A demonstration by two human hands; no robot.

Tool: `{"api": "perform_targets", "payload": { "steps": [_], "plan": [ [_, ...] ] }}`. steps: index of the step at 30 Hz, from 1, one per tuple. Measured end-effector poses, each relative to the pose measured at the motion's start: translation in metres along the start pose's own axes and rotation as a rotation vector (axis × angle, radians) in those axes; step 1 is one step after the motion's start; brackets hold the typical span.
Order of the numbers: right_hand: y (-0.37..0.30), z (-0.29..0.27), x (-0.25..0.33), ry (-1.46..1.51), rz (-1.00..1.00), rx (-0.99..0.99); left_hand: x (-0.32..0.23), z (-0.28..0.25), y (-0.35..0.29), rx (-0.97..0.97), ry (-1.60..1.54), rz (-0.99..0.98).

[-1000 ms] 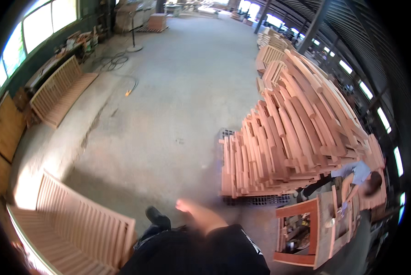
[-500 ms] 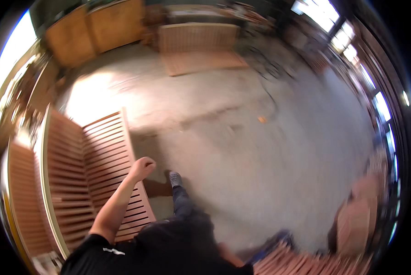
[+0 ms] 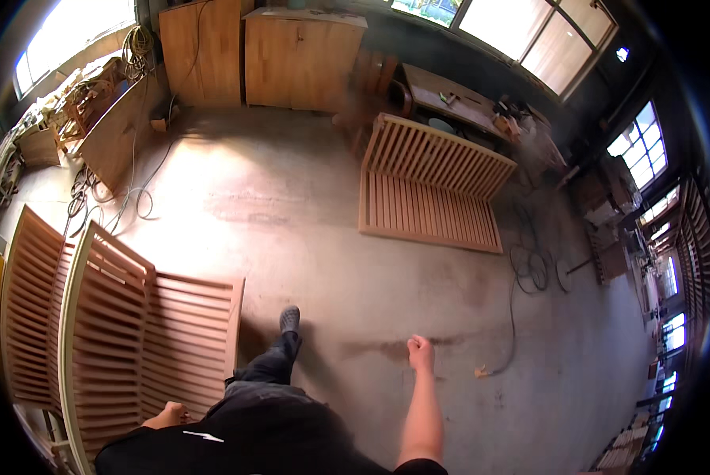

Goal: The person assembles a wooden chair by inserting slats into the frame, tapping them into place with a hammer, and adjusting the components. They also use pliers to remove a small piece from the chair and place it into a bucket.

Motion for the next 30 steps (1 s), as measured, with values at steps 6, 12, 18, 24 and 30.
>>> {"api": "perform_targets", "payload": {
  "steps": [6,12,18,24,30],
  "plan": [
    [0.114,0.12,0.11,-0.601,0.162,0.334,-0.298,0.12,0.136,0.484,1.271,0.612],
    [0.267,0.233,0.179,-0.561,0.116,0.532,-0.757,0.234,0.105,0.147,0.324,1.191],
    [0.549,0.325,0.389,-0.531,0.024,0.418,-0.916,0.255,0.274,-0.056,0.557,0.989],
    [0.753,0.389,0.779,-0.077,-0.3,0.154,-0.922,0.252,0.312,0.14,0.475,0.303],
    [0.891,0.44,1.148,0.127,-0.754,0.055,-0.989,0.289,0.377,0.254,0.452,0.251]
  ]
}}
Point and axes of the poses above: each hand's wrist, its own y-axis towards the middle knuckle, its own z-axis out of the palm, x = y × z, the point moved 1 cm from there along y, towards the middle knuckle, and after that the axes turned 15 degrees about z, right-handed, at the moved point
